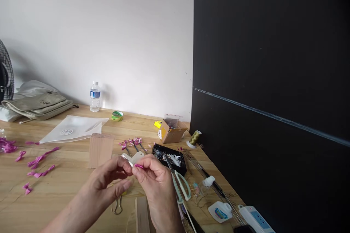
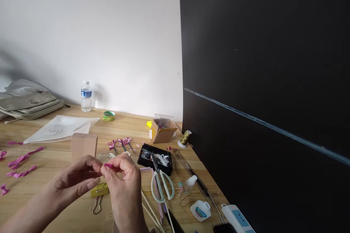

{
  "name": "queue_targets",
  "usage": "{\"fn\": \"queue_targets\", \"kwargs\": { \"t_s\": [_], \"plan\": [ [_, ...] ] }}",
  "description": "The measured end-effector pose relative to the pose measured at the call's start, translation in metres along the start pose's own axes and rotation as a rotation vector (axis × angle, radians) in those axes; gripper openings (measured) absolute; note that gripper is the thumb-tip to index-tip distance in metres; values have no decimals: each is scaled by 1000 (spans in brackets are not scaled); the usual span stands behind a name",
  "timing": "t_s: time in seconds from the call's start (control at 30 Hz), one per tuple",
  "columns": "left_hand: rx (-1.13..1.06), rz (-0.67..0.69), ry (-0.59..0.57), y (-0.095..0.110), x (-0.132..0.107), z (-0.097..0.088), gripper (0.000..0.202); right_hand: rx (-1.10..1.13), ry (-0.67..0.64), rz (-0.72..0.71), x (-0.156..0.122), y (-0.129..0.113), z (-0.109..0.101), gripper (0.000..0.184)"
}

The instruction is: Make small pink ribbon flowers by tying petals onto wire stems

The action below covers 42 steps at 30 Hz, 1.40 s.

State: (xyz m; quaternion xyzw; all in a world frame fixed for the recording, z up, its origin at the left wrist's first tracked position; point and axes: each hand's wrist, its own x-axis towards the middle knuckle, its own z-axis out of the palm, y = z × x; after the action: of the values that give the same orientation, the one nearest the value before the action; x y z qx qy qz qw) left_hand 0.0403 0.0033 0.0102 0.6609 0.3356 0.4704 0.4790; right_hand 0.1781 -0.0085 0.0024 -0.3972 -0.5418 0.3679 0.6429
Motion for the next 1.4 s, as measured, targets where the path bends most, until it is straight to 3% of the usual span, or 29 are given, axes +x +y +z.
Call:
{"fn": "queue_targets", "kwargs": {
  "t_s": [0.17,0.37,0.63,0.87,1.07,1.23,1.4],
  "plan": [
    [-160,-106,33,-16,4,3,13,68,-12,19,-2,4,8,8],
    [-178,-215,41,-5,4,-1,13,79,-6,24,-1,10,8,8],
    [-127,-213,85,-5,4,2,23,50,15,56,-1,8,9,8],
    [-67,-139,94,-8,4,6,26,43,50,45,1,9,4,10],
    [-64,-155,122,-8,3,6,26,35,138,85,4,0,-7,23],
    [4,-17,150,-9,3,4,21,-23,-33,117,5,2,-9,32],
    [202,187,188,-16,3,2,18,-64,-147,177,3,3,-5,22]
  ]
}}
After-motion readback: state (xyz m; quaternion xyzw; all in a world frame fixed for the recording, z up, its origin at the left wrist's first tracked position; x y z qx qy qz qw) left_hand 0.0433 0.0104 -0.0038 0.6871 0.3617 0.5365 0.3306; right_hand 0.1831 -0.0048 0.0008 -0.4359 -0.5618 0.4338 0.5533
